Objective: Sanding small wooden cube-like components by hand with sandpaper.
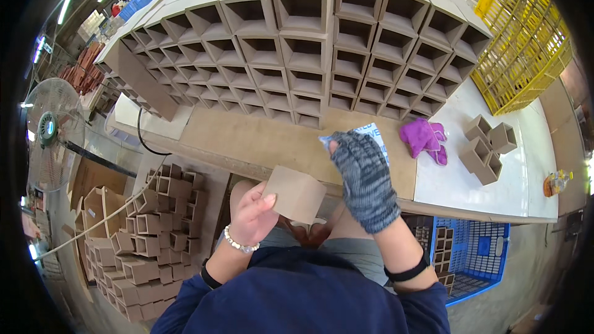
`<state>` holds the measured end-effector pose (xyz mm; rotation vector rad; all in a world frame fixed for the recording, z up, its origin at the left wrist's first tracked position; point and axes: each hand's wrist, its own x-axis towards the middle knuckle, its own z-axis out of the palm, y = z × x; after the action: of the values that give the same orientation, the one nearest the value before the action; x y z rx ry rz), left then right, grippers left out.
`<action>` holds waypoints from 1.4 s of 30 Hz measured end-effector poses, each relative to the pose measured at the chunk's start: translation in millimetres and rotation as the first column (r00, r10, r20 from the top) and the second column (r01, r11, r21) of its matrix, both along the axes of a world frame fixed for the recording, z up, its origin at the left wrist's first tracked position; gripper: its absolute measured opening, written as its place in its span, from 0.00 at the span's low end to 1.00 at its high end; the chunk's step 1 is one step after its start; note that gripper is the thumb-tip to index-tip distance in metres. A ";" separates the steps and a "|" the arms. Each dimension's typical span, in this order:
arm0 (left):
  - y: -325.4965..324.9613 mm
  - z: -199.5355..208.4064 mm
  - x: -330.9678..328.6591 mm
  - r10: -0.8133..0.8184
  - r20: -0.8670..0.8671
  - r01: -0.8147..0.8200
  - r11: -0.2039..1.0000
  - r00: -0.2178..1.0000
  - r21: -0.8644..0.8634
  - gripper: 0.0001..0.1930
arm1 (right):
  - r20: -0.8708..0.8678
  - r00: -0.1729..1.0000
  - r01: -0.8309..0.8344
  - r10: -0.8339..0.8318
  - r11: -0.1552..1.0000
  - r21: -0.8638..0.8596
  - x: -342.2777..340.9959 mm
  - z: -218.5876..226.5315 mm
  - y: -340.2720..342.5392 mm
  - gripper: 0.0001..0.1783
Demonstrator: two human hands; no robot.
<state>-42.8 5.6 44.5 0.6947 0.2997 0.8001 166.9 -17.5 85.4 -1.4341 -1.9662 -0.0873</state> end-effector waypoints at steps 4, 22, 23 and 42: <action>7.3 -5.0 -4.5 -0.041 0.020 0.041 0.999 0.999 0.009 0.18 | 0.200 0.948 -0.252 0.247 0.968 0.000 -38.6 25.6 -34.0 0.16; 6.8 0.2 0.7 -0.138 0.223 0.143 0.990 0.965 -0.006 0.22 | -0.259 0.966 -0.013 0.028 0.998 0.057 -14.3 5.5 -18.0 0.29; 5.8 9.1 4.1 -0.115 0.217 0.144 0.982 0.969 -0.120 0.19 | -0.142 0.986 -0.081 0.091 0.994 0.073 -16.8 6.4 -15.9 0.25; -5.3 4.7 19.7 0.233 -0.090 -0.246 0.951 0.968 -0.190 0.17 | 0.011 0.999 0.043 -0.043 0.999 0.025 -3.8 -23.2 -1.3 0.19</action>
<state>-23.1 0.4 49.2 0.5013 0.5250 0.9641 163.1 -18.8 62.2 -1.4632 -1.9370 -0.1389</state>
